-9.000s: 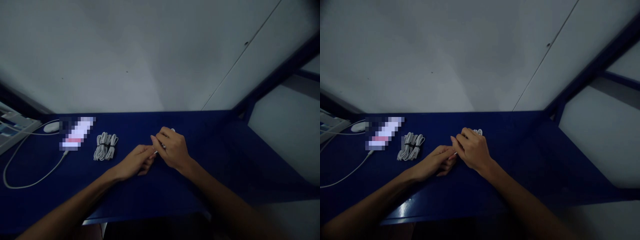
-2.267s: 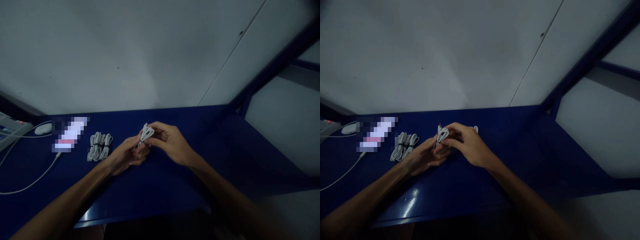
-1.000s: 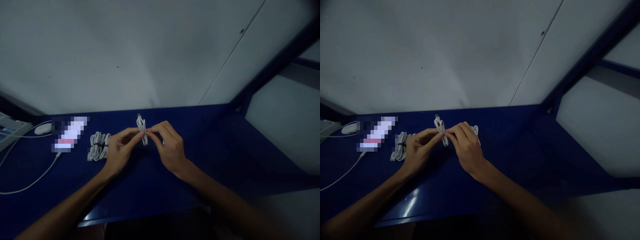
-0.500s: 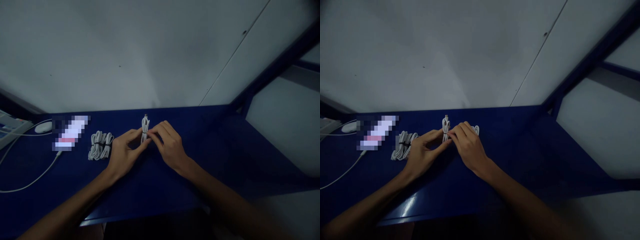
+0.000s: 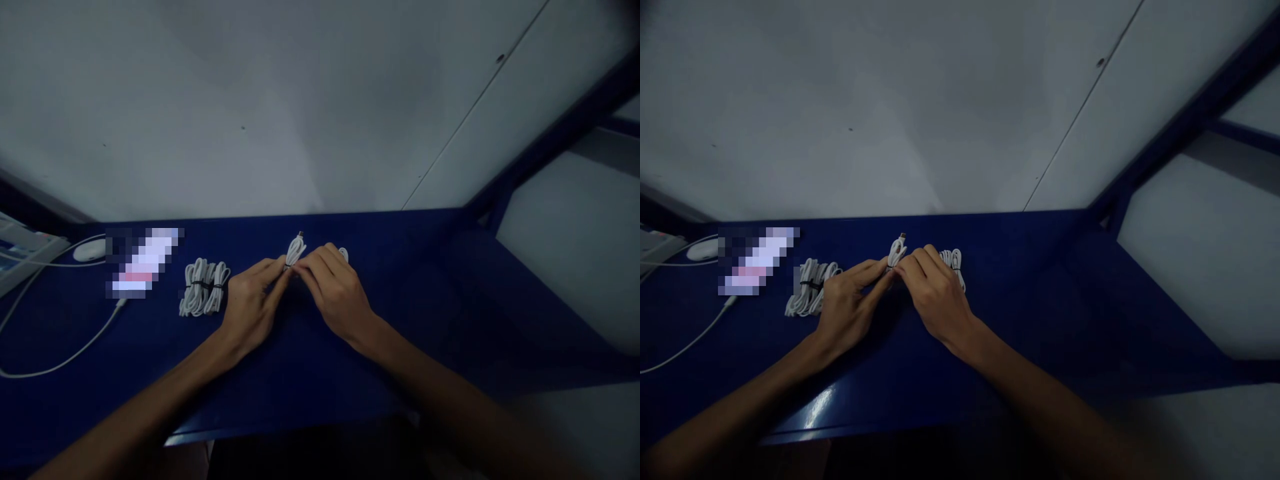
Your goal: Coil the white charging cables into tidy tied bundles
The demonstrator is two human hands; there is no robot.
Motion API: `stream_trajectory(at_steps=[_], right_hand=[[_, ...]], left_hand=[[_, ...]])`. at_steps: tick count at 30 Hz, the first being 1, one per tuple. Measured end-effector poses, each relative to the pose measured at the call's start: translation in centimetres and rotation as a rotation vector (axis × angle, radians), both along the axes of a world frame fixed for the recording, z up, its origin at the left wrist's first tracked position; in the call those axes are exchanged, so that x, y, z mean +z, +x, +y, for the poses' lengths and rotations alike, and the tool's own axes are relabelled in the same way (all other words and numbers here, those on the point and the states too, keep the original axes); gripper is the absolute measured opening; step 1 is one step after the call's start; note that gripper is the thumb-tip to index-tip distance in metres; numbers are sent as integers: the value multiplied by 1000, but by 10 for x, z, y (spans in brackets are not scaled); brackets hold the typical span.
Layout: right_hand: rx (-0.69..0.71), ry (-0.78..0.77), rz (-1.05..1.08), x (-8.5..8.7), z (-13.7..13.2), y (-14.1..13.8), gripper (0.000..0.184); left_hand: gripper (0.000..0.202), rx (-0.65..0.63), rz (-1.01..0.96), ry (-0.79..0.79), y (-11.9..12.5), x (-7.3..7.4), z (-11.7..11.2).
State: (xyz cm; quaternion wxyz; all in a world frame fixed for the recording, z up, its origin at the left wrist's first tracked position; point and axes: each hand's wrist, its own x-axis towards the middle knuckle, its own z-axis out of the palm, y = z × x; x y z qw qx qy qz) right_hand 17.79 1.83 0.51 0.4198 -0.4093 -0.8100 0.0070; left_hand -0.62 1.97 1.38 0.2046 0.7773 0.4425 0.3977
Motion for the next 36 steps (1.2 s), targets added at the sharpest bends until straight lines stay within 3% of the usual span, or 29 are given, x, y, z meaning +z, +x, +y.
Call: stream_trajectory(at_steps=[9, 16, 24, 30, 36], right_hand=[[-105, 181, -235, 1, -2, -6, 36], [-58, 181, -234, 4, 4, -1, 33], [-114, 167, -219, -2, 2, -10, 35], [-128, 105, -194, -3, 0, -14, 30], [-249, 283, -356, -4, -1, -17, 27]], left_hand=[[29, -20, -55, -47, 3, 0, -5], [32, -89, -271, -247, 7, 4, -5], [28, 48, -172, -122, 7, -2, -6], [26, 47, -167, -106, 6, -3, -5], [22, 48, -104, -60, 5, -6, -3]])
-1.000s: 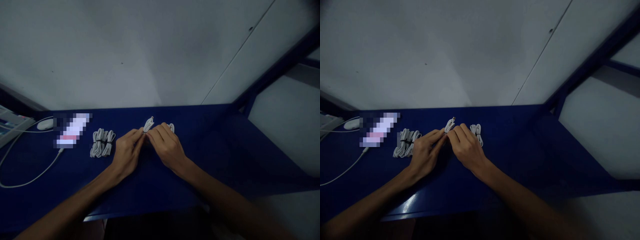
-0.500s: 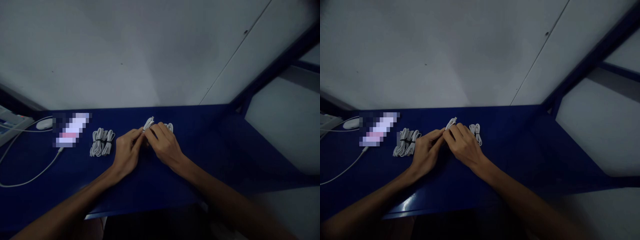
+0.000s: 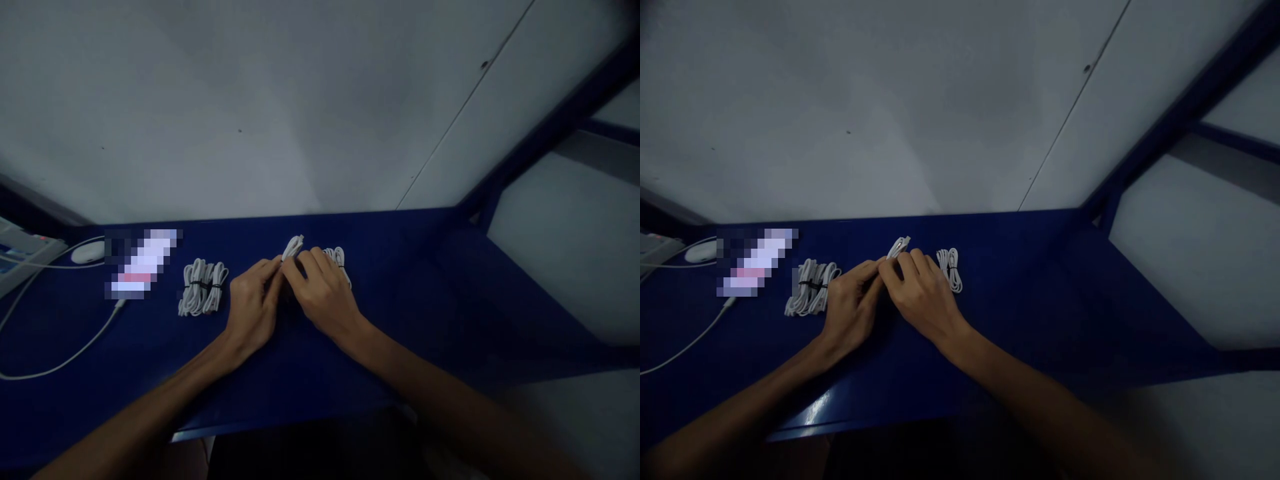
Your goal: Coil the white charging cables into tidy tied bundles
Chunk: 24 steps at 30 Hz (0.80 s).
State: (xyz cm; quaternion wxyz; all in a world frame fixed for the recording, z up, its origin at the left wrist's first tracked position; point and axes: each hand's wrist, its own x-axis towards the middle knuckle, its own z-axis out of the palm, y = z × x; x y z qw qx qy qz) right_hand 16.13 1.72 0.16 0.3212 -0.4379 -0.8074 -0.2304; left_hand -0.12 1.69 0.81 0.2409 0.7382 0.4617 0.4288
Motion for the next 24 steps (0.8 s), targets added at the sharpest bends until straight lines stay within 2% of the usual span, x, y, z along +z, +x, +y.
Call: stream_trajectory(at_steps=[3, 7, 13, 17, 19, 21, 24], right_hand=[[-83, 64, -37, 0, -2, -2, 22], [-132, 54, -15, 1, -6, -5, 23], [-129, 39, 11, 1, -10, -9, 24], [-76, 42, 38, -1, -9, -9, 26], [-25, -23, 105, -2, -8, -8, 29], [51, -153, 252, -2, -6, -6, 28], [172, -363, 570, 0, -4, 0, 18]], left_hand=[[22, 12, 50, 25, 0, 0, 1], [23, 10, 88, 77, 1, 1, 1], [22, 8, 99, 112, 1, -4, 1], [23, 29, 100, 138, 2, -7, -1], [24, 50, 90, 143, 3, -6, -3], [24, 75, 70, 119, 4, -4, -3], [25, 66, -71, -39, 5, 2, -2]])
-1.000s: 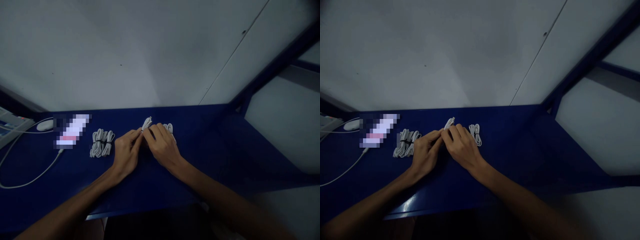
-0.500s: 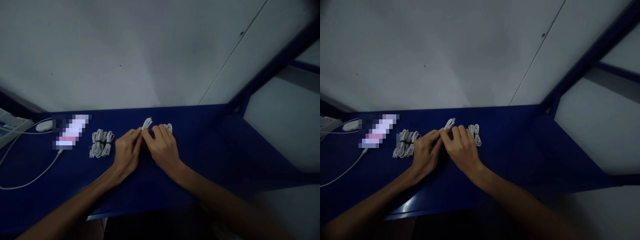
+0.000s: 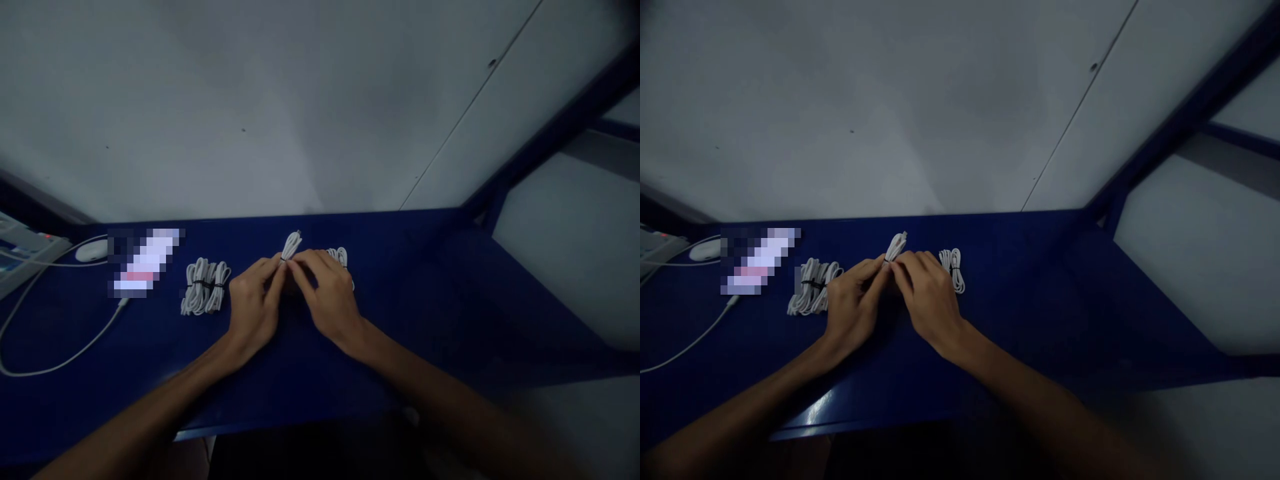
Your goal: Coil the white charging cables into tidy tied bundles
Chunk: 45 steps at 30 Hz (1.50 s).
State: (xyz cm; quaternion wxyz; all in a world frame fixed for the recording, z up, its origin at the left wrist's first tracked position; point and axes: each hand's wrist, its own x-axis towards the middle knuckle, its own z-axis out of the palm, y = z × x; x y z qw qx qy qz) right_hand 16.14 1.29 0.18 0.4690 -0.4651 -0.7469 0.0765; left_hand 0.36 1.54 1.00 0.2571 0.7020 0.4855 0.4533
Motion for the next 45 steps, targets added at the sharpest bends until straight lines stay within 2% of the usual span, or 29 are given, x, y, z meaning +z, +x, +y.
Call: stream_trajectory(at_steps=[2, 5, 7, 10, 16, 23, 29, 34, 40, 45], right_hand=[[70, -50, 142, 3, 2, 6, 10], [193, -21, 184, 8, 5, 14, 12], [248, -6, 167, 10, 7, 18, 13], [244, 3, 180, 12, 9, 21, 14], [231, 2, 224, 16, 9, 26, 14], [248, 53, 185, 21, 9, 29, 14], [215, -8, 190, 24, 7, 27, 12], [220, 33, 189, 24, 7, 27, 11], [251, 126, 236, 20, 9, 28, 4], [258, 155, 292, 19, 11, 30, 7]], left_hand=[[27, -73, -191, -167, -1, 4, 3], [23, -223, -433, -370, -3, 7, 8], [18, -277, -545, -444, -4, 7, 10], [17, -320, -648, -521, -3, 9, 11], [27, -413, -690, -607, -2, 16, 9], [25, -523, -673, -641, -5, 21, 9], [32, -511, -649, -639, -3, 26, 5], [39, -477, -722, -684, -3, 23, 5], [31, -499, -800, -794, -5, 20, 6], [21, -542, -875, -906, -7, 25, 7]])
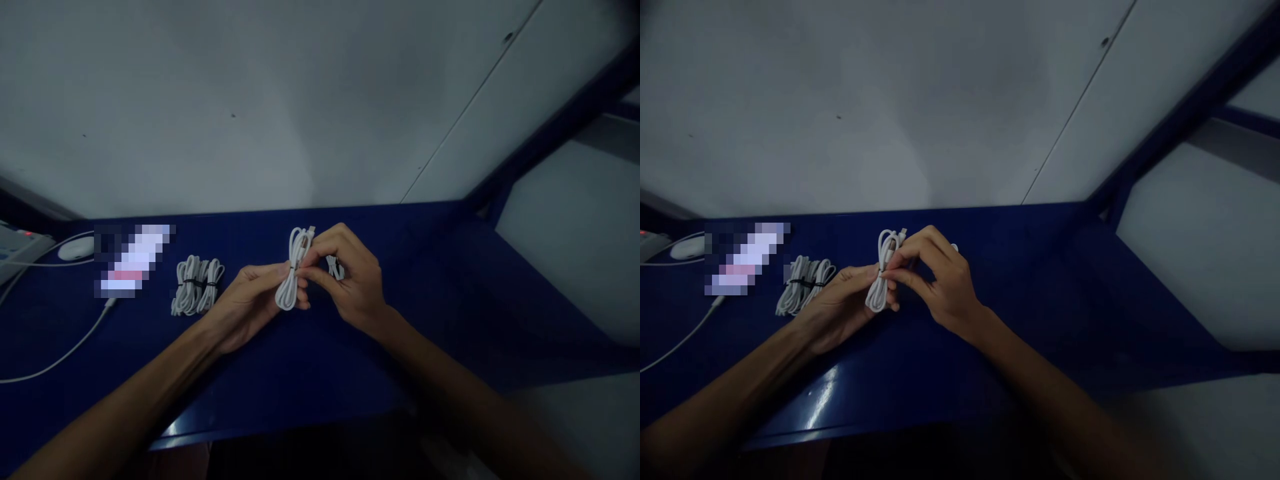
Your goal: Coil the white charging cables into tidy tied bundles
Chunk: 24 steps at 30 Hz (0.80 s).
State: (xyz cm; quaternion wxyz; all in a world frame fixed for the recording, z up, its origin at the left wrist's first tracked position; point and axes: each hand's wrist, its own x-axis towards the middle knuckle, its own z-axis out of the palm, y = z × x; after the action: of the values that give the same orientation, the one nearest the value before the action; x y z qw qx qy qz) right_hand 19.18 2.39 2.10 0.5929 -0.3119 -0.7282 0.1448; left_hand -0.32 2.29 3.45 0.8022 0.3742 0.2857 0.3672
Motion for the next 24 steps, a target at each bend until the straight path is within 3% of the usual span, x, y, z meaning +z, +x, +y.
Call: stream_trajectory(at_steps=[8, 17, 24], right_hand=[[101, 37, 34, 1, 3, 8, 8], [-43, 173, -65, -4, -1, 3, 10], [-56, 103, -66, 1, -2, 1, 4]], left_hand=[[19, -71, 29, -35, -5, -1, 2], [19, -10, 46, -33, -6, -4, 7], [19, -5, 41, -36, -5, -2, 4]])
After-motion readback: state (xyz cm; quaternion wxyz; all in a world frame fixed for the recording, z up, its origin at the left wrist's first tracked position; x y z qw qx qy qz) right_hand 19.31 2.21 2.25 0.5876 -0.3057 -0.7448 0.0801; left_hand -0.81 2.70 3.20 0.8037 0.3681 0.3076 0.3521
